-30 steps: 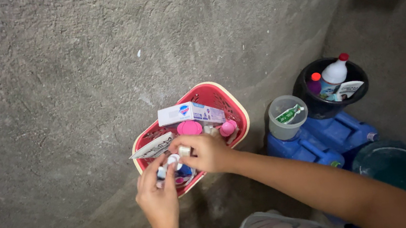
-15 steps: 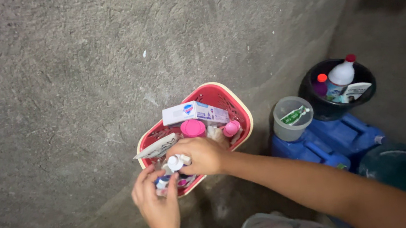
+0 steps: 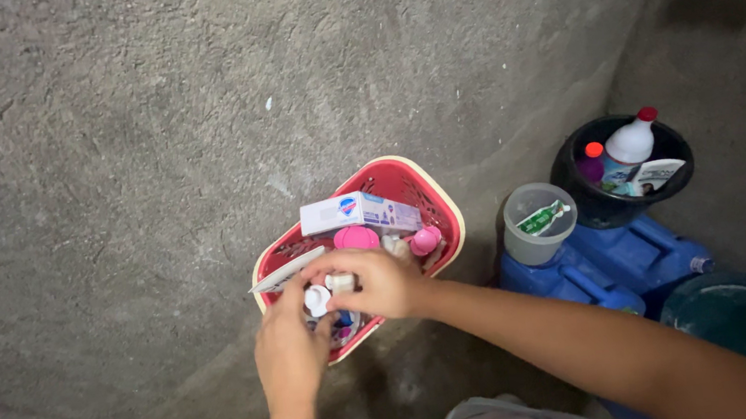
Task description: The person picks up and places various bathroom items into a red basket, including a shampoo sachet, pink bottles, a toothpaste tube, and a box of condoms. The person then arranges packets of laundry detergent on a wall.
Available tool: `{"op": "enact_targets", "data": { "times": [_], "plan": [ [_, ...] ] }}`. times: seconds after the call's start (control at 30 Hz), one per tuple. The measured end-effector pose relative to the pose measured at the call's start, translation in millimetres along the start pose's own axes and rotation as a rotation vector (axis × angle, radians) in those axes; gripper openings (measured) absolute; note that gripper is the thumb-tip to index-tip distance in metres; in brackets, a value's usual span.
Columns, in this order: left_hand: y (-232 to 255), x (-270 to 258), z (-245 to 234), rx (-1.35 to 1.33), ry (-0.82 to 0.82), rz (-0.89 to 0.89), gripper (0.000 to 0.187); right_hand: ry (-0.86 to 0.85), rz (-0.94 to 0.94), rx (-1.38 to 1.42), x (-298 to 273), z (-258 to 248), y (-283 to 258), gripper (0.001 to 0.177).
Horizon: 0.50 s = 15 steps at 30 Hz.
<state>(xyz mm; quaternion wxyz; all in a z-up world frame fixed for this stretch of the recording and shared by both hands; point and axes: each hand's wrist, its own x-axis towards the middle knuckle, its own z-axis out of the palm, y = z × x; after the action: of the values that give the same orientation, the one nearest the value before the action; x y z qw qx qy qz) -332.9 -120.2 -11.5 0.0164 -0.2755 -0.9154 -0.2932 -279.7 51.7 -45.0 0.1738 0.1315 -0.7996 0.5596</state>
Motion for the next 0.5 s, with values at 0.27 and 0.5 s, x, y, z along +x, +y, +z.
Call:
{"op": "enact_targets", "data": {
  "times": [0.27, 0.5],
  "plan": [
    [-17.0, -9.4, 0.9, -0.231, 0.233, 0.070, 0.046, 0.124, 0.084, -0.145, -4.4, 0.2, 4.7, 0.054],
    [-36.5, -11.8, -22.9, -0.916, 0.532, 0.119, 0.047, 0.124, -0.120, -0.488, -6.9, 3.0, -14.2, 0.050]
  ]
}}
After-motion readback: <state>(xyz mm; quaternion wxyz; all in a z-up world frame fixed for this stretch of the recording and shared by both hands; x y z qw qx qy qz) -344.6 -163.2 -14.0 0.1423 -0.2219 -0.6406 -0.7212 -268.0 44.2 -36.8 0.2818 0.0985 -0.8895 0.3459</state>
